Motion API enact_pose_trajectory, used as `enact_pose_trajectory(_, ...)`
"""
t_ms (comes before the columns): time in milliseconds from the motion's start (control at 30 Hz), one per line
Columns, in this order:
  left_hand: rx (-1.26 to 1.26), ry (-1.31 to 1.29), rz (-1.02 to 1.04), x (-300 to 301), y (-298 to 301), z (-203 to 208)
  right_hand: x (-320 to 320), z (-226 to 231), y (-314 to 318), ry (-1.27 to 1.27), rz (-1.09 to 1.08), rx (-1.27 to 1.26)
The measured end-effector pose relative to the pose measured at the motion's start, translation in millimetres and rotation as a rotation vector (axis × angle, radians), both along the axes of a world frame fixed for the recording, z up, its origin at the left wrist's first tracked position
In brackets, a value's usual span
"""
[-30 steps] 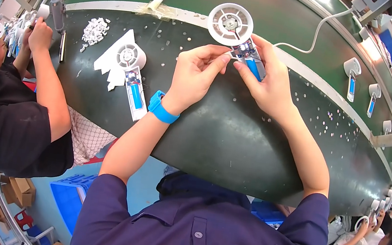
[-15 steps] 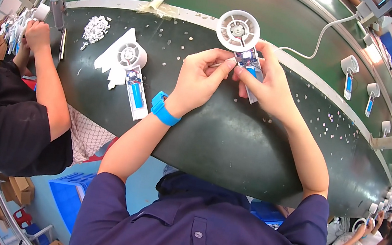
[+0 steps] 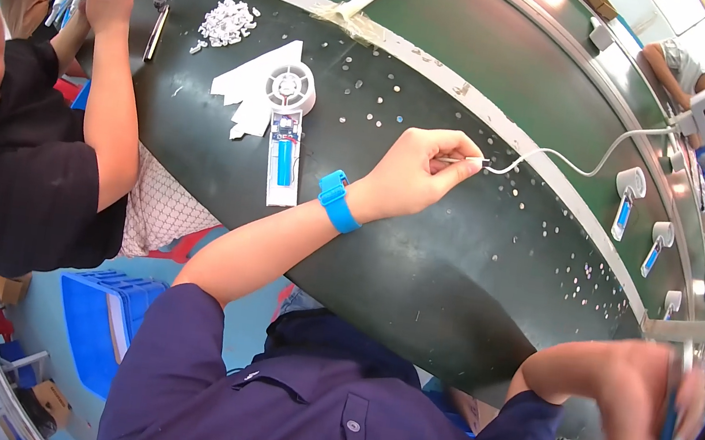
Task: The person assembles portable electric fans by hand, combining fan housings, circuit boards, and internal wires, then securing the components with a screwdriver.
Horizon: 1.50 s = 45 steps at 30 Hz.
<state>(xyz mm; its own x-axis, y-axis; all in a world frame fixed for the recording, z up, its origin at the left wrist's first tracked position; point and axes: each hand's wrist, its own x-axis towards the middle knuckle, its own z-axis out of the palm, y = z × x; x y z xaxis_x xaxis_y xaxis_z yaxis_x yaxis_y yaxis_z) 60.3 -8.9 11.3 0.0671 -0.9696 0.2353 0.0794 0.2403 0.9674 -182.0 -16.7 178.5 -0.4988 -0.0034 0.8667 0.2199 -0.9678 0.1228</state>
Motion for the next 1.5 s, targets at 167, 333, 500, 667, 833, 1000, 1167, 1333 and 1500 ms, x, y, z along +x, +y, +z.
enact_pose_trajectory(167,0.017,-0.033,0.007,3.4,3.4,-0.1,-4.0,-8.5,-10.0,0.402,-0.124,0.588)
enact_pose_trajectory(333,0.008,-0.027,-0.016,-2.1,-4.0,1.9,5.6,-31.5,-10.6,-0.035,0.011,0.096)
enact_pose_trajectory(500,-0.111,-0.307,-0.052,-1.8,-3.0,-13.4,117.1,-69.4,-63.5,1.23,0.567,1.023)
enact_pose_trajectory(667,-0.118,-0.574,-0.107,-5.1,-7.5,-19.8,198.5,-116.3,-94.2,1.471,0.703,1.186)
enact_pose_trajectory(833,-0.206,-0.511,-0.115,-3.2,-3.7,-14.5,239.8,-116.2,-90.5,1.41,0.816,1.149)
enact_pose_trajectory(1000,-0.216,-0.471,-0.099,-1.5,-6.8,-25.6,254.7,-102.6,-74.8,1.493,0.944,1.069)
enact_pose_trajectory(1167,-0.184,-0.443,-0.077,-0.1,-5.8,-17.1,258.0,-98.0,-69.2,1.648,0.852,1.059)
enact_pose_trajectory(1333,-0.201,-0.449,-0.056,-1.4,-5.3,-15.7,258.8,-97.8,-68.8,1.667,0.824,1.045)
enact_pose_trajectory(1500,-0.124,-0.433,-0.092,-2.6,-4.4,-9.3,259.4,-102.6,-74.3,1.67,0.866,0.978)
